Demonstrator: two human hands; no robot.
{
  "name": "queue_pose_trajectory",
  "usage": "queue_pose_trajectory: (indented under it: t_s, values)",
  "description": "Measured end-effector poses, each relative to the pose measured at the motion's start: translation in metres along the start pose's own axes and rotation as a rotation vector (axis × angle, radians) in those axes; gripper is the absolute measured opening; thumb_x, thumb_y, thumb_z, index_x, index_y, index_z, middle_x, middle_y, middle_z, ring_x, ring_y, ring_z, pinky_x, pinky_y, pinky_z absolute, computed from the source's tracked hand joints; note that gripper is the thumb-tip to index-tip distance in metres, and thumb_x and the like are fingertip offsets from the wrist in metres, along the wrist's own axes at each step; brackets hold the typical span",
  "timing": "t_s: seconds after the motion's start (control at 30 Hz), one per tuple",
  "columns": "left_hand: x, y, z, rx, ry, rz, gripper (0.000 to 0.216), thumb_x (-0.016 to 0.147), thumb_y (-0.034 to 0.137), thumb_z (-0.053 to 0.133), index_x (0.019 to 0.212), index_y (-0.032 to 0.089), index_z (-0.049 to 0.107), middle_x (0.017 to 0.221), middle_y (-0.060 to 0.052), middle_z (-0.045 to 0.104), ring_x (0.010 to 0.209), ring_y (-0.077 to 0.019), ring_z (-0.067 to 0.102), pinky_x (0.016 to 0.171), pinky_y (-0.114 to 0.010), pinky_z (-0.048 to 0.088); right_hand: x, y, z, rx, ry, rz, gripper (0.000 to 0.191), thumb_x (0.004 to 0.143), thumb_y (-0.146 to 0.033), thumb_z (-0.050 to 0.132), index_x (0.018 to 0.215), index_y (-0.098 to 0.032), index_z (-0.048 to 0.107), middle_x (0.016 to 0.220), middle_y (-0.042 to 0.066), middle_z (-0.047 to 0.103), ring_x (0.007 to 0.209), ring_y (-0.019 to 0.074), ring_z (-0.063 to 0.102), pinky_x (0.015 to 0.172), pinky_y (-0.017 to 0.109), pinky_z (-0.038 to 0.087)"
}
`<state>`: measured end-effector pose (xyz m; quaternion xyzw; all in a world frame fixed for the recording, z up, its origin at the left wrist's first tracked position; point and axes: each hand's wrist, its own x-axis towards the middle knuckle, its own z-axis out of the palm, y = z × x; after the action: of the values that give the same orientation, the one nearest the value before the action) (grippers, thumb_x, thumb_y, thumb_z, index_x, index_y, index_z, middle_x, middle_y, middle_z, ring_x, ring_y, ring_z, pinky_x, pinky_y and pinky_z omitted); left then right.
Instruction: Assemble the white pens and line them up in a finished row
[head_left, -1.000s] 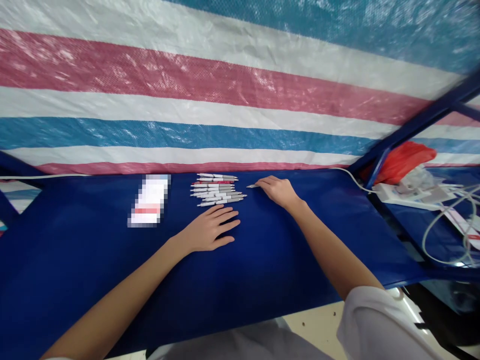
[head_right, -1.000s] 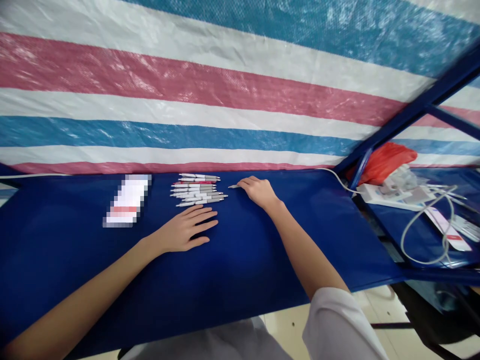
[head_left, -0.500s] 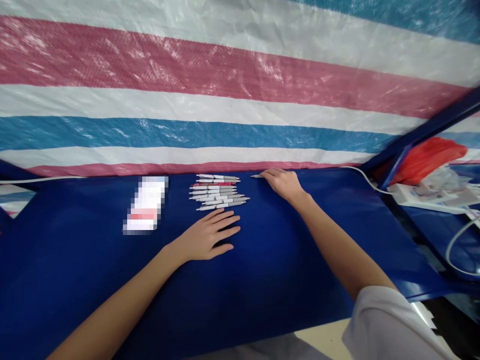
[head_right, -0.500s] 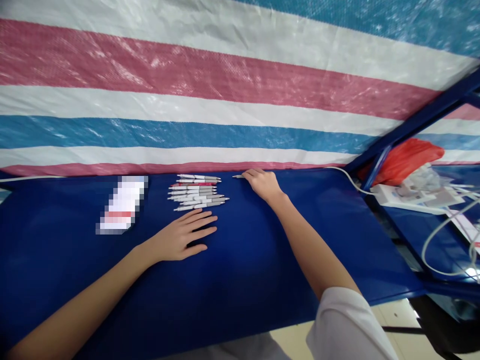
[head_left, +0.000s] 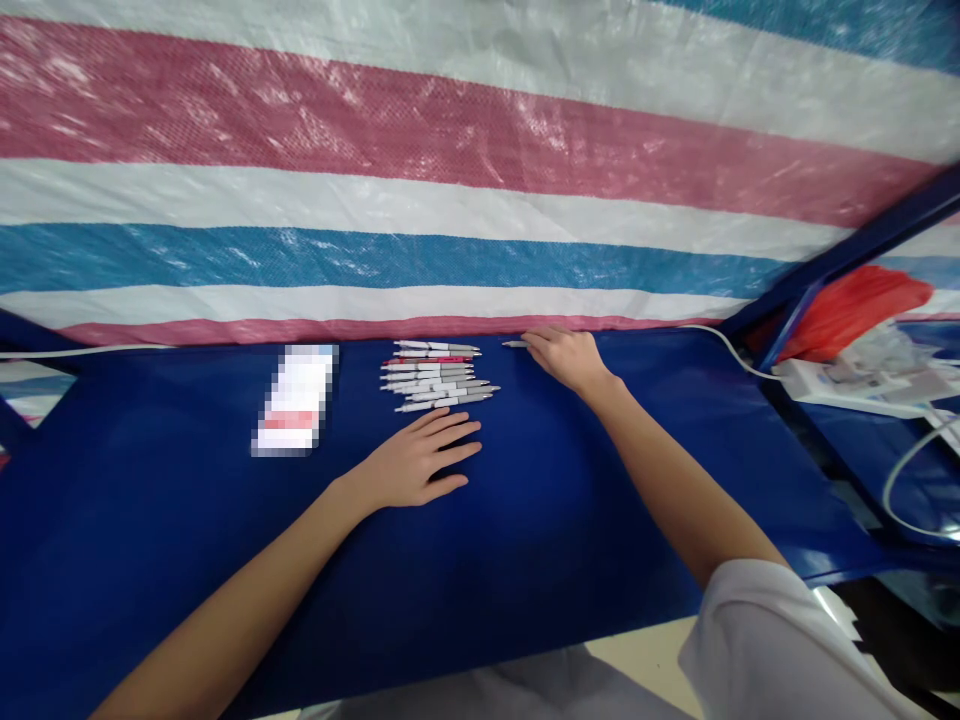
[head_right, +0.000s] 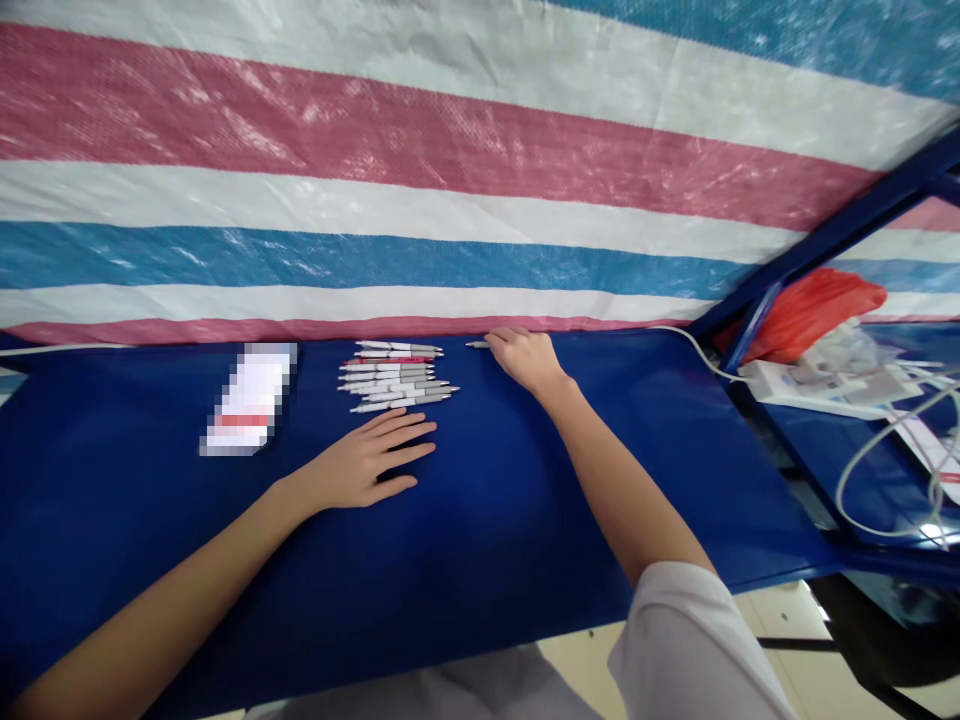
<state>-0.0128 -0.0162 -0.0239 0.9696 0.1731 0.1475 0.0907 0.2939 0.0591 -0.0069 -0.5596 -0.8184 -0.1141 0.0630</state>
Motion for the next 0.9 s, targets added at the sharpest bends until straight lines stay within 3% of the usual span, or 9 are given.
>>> queue_pose_trajectory:
  t_s: [0.27,0.57,0.7,0.9]
  values:
    - [0.000,0.001,-0.001,0.007,-0.011,-0.007,0.042,0.098,0.037,0.051,0.134,0.017,0.059,0.146,-0.012,0.052,0.138,-0.0301,0.044,0.117,-0.052,0.032,-0.009,-0.010,-0.012,0.029,0.037,-0.018,0.035,0.097,-0.028,0.044,0.125,-0.021,0.065,0.125,0.008,0.070,0.104,0.0239,0.069,0.067,0.030,0.051]
    - [-0.006,0.006,-0.002,0.062,0.010,-0.048,0.040,0.098,0.037,0.051,0.134,0.020,0.060,0.144,-0.010,0.054,0.136,-0.0295,0.046,0.117,-0.050,0.032,-0.052,-0.071,-0.023,0.224,0.138,-0.106,0.035,0.098,-0.030,0.043,0.124,-0.019,0.065,0.129,0.008,0.068,0.126,0.0229,0.060,0.093,0.034,0.056]
    - [-0.019,0.011,-0.005,0.086,0.031,-0.124,0.039,0.099,0.035,0.050,0.134,0.022,0.060,0.143,-0.009,0.055,0.135,-0.0271,0.048,0.117,-0.048,0.031,-0.072,-0.101,-0.026,0.290,0.122,-0.113,0.038,0.096,-0.033,0.050,0.128,-0.019,0.063,0.138,0.009,0.061,0.135,0.0276,0.051,0.109,0.045,0.046]
    - [-0.042,0.019,-0.007,0.107,0.019,-0.223,0.043,0.099,0.040,0.048,0.135,0.020,0.059,0.146,-0.010,0.052,0.139,-0.0290,0.043,0.118,-0.053,0.028,-0.095,-0.136,-0.023,0.326,0.107,-0.090,0.043,0.097,-0.038,0.047,0.136,-0.022,0.056,0.147,0.008,0.052,0.140,0.0274,0.044,0.115,0.049,0.039]
